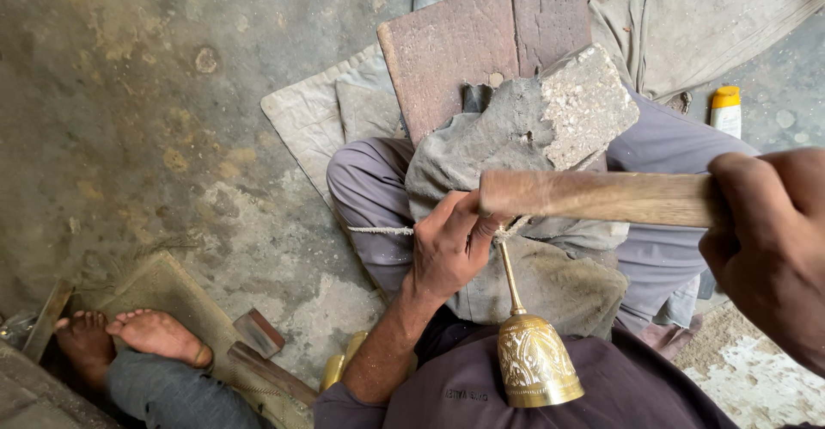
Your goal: The person sits on the floor and repeatedly hammers a small brass bell-shaped object with a wooden mallet. The object is held in place on a cushioned block. The person adjusts the object's position occasionally while continuing to strike it.
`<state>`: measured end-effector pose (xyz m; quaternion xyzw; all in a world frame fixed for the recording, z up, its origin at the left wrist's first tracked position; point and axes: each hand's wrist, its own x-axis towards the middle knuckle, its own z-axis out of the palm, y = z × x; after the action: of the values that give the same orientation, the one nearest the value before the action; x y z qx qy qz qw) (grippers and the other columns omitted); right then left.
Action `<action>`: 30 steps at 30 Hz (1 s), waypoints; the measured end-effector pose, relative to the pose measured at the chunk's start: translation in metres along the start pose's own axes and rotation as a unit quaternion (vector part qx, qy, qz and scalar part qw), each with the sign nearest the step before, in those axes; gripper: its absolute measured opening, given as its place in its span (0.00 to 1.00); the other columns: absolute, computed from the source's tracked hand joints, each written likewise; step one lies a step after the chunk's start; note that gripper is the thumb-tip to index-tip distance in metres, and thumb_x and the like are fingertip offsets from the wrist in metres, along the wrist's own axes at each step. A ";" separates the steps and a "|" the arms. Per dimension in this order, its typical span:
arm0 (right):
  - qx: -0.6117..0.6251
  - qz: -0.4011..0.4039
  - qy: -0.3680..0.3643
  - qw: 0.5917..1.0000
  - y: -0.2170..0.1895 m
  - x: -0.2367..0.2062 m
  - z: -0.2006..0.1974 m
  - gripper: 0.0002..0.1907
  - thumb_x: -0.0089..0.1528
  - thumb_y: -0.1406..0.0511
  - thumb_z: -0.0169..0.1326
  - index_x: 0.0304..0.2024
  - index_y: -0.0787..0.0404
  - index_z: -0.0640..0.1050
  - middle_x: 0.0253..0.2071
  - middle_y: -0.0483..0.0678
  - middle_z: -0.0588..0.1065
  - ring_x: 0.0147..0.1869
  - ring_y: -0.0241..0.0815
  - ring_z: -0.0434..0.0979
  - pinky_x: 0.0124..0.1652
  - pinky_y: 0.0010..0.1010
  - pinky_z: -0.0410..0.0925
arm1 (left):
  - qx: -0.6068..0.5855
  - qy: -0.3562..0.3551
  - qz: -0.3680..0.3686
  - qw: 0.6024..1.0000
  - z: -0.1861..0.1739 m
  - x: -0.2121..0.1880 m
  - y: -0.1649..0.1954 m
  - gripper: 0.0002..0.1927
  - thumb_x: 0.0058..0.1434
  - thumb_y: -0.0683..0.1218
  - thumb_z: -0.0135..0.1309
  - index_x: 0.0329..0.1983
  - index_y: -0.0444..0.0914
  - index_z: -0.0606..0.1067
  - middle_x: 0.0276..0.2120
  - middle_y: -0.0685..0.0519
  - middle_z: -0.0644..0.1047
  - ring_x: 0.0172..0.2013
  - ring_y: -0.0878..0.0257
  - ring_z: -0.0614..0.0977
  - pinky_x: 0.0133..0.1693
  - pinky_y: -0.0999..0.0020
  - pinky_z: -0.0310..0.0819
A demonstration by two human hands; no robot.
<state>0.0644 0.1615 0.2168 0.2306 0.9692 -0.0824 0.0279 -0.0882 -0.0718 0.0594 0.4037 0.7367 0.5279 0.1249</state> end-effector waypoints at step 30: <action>0.585 0.079 -0.455 0.667 0.030 -0.185 0.107 0.32 0.48 0.48 0.71 0.41 0.68 0.81 0.32 0.50 0.81 0.37 0.47 0.81 0.39 0.42 0.81 | -0.187 -0.189 -0.253 0.930 -0.057 -0.102 0.121 0.14 0.69 0.50 0.56 0.46 0.34 0.73 0.38 0.51 0.84 0.35 0.64 0.88 0.37 0.71 0.88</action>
<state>0.2447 0.0878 0.1236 0.2095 0.5672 -0.7245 0.3309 -0.0016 -0.1705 0.1648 0.2652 0.6654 0.5209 0.4643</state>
